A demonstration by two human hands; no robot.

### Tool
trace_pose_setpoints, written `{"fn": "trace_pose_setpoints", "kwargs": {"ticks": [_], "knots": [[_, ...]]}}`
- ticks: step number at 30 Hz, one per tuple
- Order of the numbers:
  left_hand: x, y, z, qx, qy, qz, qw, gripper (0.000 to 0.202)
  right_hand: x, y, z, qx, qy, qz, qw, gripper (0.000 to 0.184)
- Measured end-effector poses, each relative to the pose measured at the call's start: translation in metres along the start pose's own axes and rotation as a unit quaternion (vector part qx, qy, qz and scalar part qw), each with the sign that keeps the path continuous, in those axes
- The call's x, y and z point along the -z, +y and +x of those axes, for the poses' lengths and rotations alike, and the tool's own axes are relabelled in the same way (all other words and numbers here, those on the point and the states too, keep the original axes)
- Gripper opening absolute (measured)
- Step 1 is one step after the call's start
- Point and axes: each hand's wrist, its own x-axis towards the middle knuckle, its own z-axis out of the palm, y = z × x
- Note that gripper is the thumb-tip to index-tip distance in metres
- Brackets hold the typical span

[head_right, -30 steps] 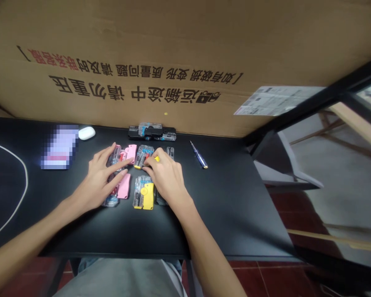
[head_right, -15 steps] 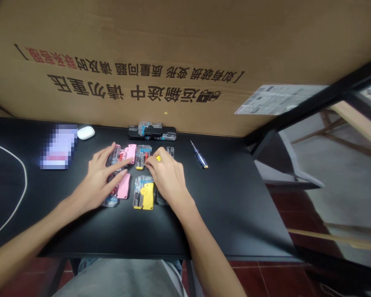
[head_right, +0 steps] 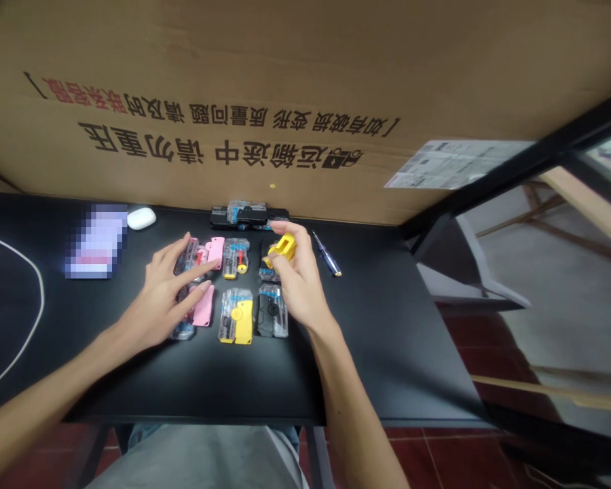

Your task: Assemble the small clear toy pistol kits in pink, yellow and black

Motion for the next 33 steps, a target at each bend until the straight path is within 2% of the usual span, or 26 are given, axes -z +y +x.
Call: {"fn": "trace_pose_setpoints", "kwargs": {"ticks": [3,6,9,15,20,28,33], "knots": [[0.001,0.001,0.001,-0.014,0.018,-0.001,1.0,0.041,-0.009,-0.004,0.001,-0.059,0.008,0.189,0.98,0.053],[0.003,0.003,0.002,-0.035,0.041,-0.008,0.998,0.039,-0.016,-0.009,0.001,-0.089,0.0,0.239,0.967,0.064],[0.005,0.005,0.003,-0.056,0.054,-0.019,0.997,0.037,-0.018,-0.011,-0.001,-0.092,0.008,0.17,0.981,0.065],[0.006,0.004,0.004,-0.083,0.046,-0.011,0.995,0.036,-0.015,-0.008,0.0,-0.037,0.023,0.034,0.998,0.055],[0.004,0.001,0.004,-0.089,0.021,-0.006,0.996,0.039,-0.015,-0.004,0.0,-0.027,0.006,-0.015,1.0,0.052],[0.006,0.0,0.005,-0.076,0.023,0.002,0.997,0.04,-0.008,0.005,0.0,-0.034,0.001,-0.055,0.998,0.054],[0.006,0.0,0.005,-0.078,0.028,-0.004,0.997,0.039,-0.006,0.011,-0.001,0.0,-0.044,-0.13,0.991,0.05]]}}
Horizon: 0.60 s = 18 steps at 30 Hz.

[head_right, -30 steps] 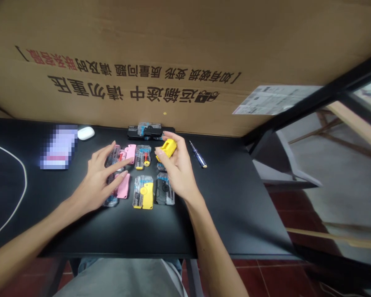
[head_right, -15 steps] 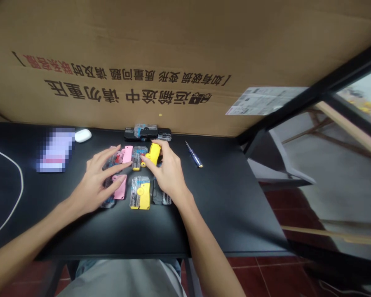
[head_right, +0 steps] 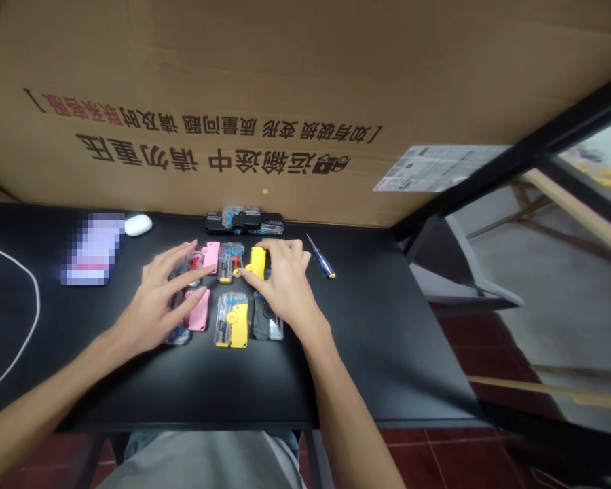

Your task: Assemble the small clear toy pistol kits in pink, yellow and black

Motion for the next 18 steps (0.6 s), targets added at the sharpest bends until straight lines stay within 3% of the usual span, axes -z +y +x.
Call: {"fn": "trace_pose_setpoints", "kwargs": {"ticks": [8,18], "knots": [[-0.0011,-0.0009,-0.0004,-0.009,0.011,-0.003,1.0,0.038,-0.0063,0.0045,-0.0037,0.003,-0.021,-0.071,0.997,0.066],[-0.0015,-0.0023,-0.0015,-0.009,0.011,-0.014,1.0,0.039,-0.0062,0.0057,-0.0054,0.011,-0.038,-0.084,0.996,0.082]]}}
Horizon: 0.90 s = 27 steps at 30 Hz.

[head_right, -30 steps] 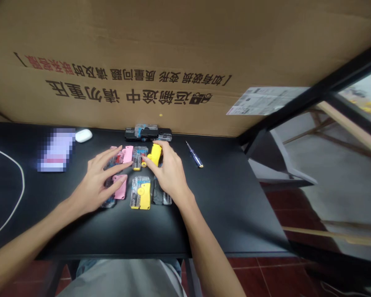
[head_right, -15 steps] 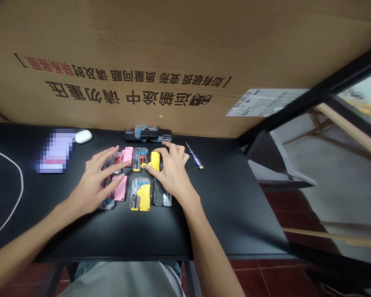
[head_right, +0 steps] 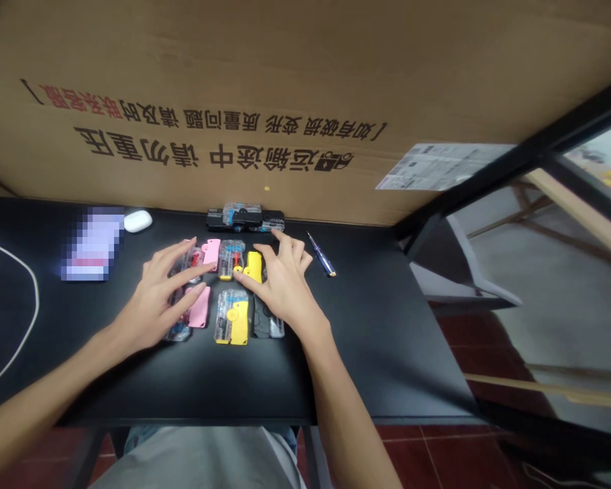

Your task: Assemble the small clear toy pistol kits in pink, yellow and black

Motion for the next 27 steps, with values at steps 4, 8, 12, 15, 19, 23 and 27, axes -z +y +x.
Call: {"fn": "trace_pose_setpoints", "kwargs": {"ticks": [4,8,12,15,19,23,27], "knots": [[0.0011,0.0008,0.0005,0.008,-0.002,-0.002,1.0,0.039,0.006,0.006,-0.0021,0.003,-0.023,0.007,1.0,0.082],[0.0016,0.0014,0.0007,0.011,-0.005,-0.001,1.0,0.038,0.01,0.0092,-0.0022,-0.003,-0.044,0.012,0.999,0.072],[0.0006,0.0009,0.0001,0.011,-0.004,-0.002,1.0,0.038,0.0102,0.0063,-0.0009,-0.011,-0.048,0.016,0.999,0.071],[-0.0002,0.0005,-0.0003,0.015,-0.006,-0.006,1.0,0.038,0.0093,0.0045,-0.0005,-0.01,-0.051,0.022,0.998,0.072],[-0.0009,0.0005,-0.0005,0.022,-0.008,-0.007,1.0,0.038,0.0081,0.0043,-0.0009,-0.003,-0.051,0.022,0.998,0.074],[-0.0017,0.0004,-0.0005,0.023,-0.01,-0.003,1.0,0.038,0.0079,0.0037,-0.0011,-0.005,-0.053,0.021,0.998,0.074],[-0.0023,0.0012,-0.0013,0.005,-0.018,0.0,1.0,0.039,0.0085,0.0018,-0.0009,-0.007,-0.052,0.019,0.998,0.074]]}}
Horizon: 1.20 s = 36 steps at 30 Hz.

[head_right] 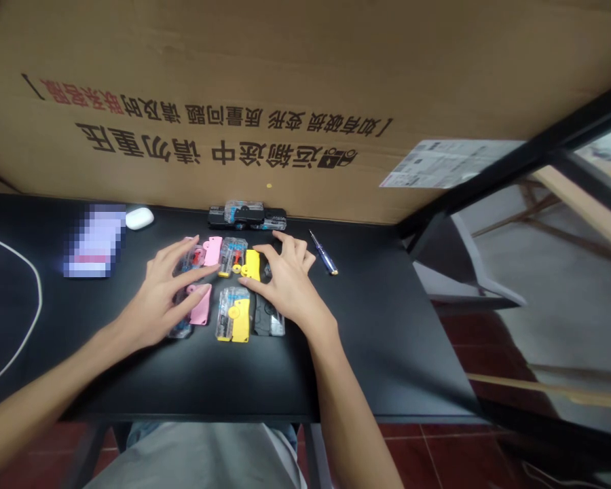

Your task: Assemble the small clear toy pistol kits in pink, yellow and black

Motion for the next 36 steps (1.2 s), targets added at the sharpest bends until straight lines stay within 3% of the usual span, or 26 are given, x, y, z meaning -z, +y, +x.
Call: {"fn": "trace_pose_setpoints", "kwargs": {"ticks": [10,27,32,36], "knots": [[-0.002,0.002,0.0,-0.007,-0.061,0.028,0.998,0.044,-0.001,-0.001,0.0,0.002,0.007,0.005,1.0,0.075],[-0.002,0.001,-0.002,-0.002,-0.067,0.027,0.997,0.045,0.002,-0.003,-0.002,-0.004,0.016,0.016,1.0,0.079],[-0.001,0.003,-0.001,-0.012,-0.043,0.014,0.999,0.043,0.005,-0.007,-0.002,0.003,0.042,0.03,0.999,0.074],[0.005,0.01,0.0,-0.069,0.006,-0.021,0.997,0.044,0.009,-0.011,-0.001,-0.005,0.076,0.029,0.997,0.057]]}}
